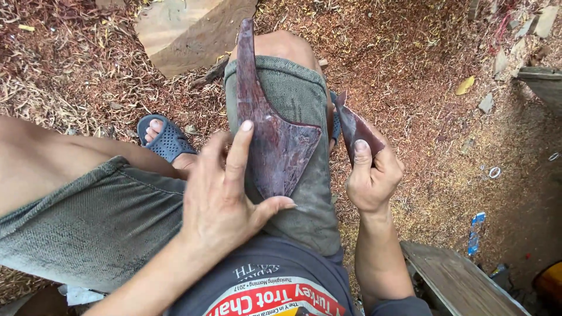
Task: The person sands shaped wooden pieces by hand using various grits of sandpaper.
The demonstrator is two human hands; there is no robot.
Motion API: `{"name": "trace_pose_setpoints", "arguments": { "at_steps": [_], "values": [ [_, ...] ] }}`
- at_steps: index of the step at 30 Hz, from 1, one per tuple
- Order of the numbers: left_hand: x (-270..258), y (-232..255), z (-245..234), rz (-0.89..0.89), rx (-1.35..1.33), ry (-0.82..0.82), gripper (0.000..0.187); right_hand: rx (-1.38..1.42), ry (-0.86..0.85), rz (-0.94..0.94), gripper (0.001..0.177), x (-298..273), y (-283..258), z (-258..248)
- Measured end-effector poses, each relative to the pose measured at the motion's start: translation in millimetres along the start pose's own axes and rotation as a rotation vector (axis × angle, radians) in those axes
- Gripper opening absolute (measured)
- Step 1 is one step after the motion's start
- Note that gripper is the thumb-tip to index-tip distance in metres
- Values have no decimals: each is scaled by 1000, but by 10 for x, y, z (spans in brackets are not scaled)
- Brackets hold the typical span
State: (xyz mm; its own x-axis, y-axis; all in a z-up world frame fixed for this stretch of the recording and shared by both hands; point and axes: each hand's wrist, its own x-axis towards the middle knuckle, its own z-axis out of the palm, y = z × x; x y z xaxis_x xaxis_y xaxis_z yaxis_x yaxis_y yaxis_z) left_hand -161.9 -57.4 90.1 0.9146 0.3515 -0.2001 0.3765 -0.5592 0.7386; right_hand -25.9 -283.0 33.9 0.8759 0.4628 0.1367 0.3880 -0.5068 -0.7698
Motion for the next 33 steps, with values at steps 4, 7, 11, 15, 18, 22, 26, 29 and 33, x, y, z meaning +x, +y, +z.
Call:
{"name": "trace_pose_setpoints", "arguments": {
  "at_steps": [4, 7, 11, 15, 18, 22, 26, 29, 33],
  "values": [
    [471, 25, -334, 470, 383, 44, 116, 10, -8, 13, 25, 5, -10, 6],
    [889, 147, -374, 658, 641, -200, 111, 22, -45, -14, 25, 8, -32, 46],
    [962, 120, -464, 569, 779, -475, 101, 125, -102, 63, 26, -20, 5, 145],
    [808, -122, -626, -42, 440, -642, 70, 236, -179, -9, 36, -10, 143, 299],
    [592, -238, -532, -385, -108, -570, 48, 330, -161, 91, 39, -18, 168, 315],
    [518, -6, -284, -738, -625, -317, 32, 354, 23, -30, 45, 171, -79, 144],
    [216, -108, -23, -676, -1006, -286, 38, 175, 19, -129, 52, 213, -410, -8],
    [103, 47, -39, -723, -1089, -338, 63, -108, -85, -296, 53, 178, -561, 141],
    [-172, -87, 243, -627, -720, -365, 64, -76, -229, -352, 59, 28, -669, 337]
  ]
}}
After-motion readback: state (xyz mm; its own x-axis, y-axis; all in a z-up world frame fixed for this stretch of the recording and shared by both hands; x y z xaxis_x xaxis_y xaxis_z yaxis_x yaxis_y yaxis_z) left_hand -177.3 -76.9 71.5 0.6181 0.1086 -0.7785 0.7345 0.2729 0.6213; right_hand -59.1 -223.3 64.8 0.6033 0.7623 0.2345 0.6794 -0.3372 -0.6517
